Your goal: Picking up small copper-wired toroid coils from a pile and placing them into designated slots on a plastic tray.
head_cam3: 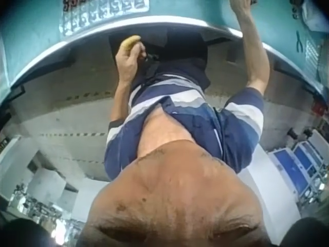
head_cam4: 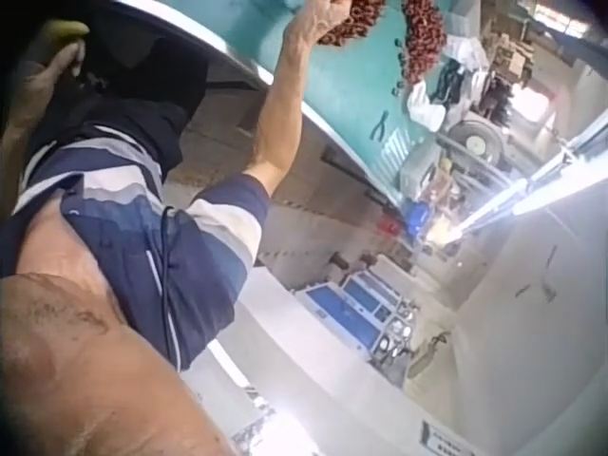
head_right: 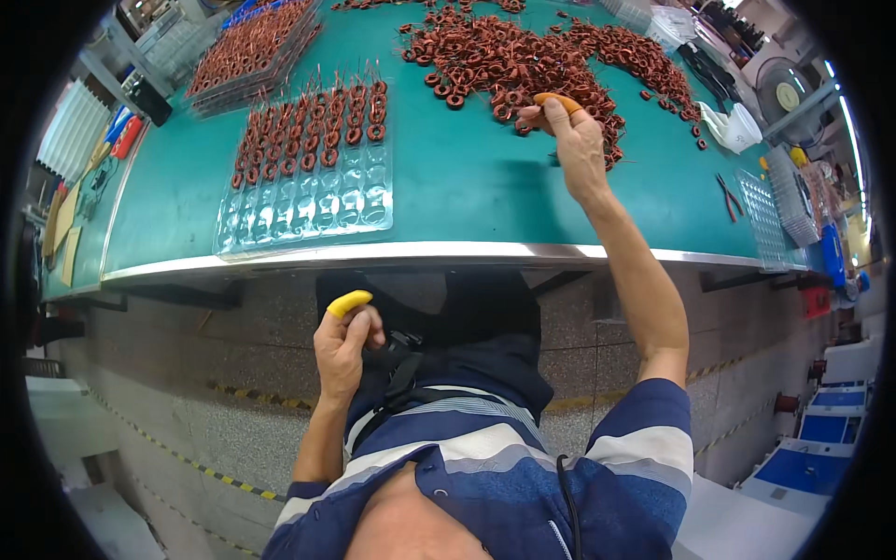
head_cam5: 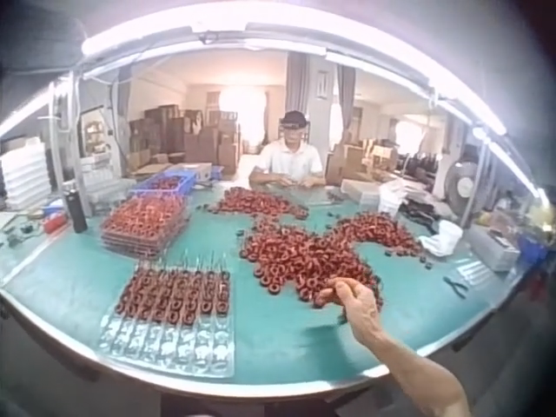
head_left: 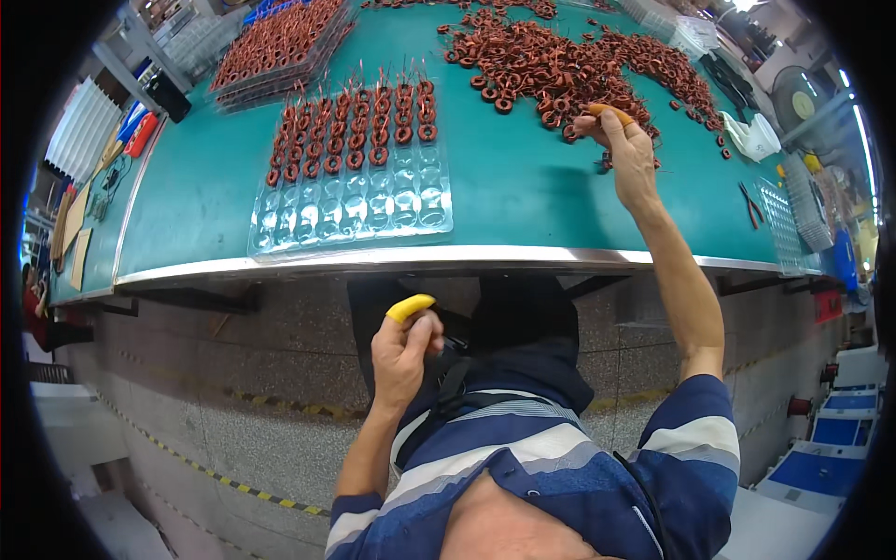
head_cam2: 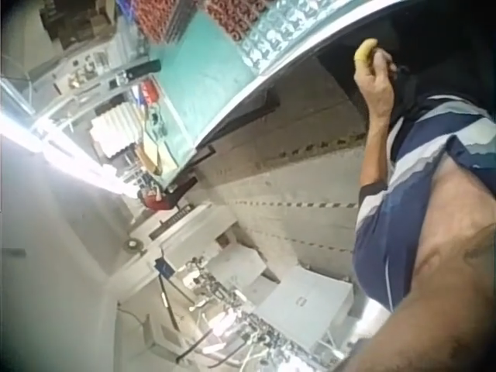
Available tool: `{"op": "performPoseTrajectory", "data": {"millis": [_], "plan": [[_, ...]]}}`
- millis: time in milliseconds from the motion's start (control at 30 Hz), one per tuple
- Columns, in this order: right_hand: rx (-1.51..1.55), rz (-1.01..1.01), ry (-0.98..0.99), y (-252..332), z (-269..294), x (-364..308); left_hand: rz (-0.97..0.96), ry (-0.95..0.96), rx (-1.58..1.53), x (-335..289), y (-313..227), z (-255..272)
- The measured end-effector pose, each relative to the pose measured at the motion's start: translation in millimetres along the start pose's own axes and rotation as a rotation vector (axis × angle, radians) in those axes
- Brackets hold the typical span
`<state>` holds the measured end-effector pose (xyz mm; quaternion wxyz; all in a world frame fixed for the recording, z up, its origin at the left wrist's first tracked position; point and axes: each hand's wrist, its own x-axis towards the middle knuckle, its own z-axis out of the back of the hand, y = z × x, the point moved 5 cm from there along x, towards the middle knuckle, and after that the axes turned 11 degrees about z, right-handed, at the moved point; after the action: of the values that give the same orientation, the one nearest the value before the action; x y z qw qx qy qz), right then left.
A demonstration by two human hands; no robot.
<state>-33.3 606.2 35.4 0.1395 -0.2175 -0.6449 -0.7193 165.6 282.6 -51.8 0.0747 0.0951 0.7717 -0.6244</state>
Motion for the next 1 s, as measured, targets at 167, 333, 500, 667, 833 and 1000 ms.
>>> {"op": "performPoseTrajectory", "data": {"millis": [167,333,500,667,833,1000], "plan": [[-0.297,0.26,0.037,39,-44,-30,-0.142,0.12,0.008,27,-34,-45],[-0.623,0.766,0.137,73,-96,-76,-0.175,0.228,-0.188,57,-51,-81],[-0.6,0.909,0.298,73,-129,-113,-0.163,0.192,-0.236,59,-50,-82],[-0.437,0.839,0.365,77,-133,-125,-0.197,0.077,-0.313,68,-39,-57],[-0.351,0.399,0.308,80,-122,-95,-0.279,0.099,0.077,62,-45,-46],[-0.244,0.157,0.425,63,-124,-93,-0.283,0.102,0.257,54,-48,-46]]}}
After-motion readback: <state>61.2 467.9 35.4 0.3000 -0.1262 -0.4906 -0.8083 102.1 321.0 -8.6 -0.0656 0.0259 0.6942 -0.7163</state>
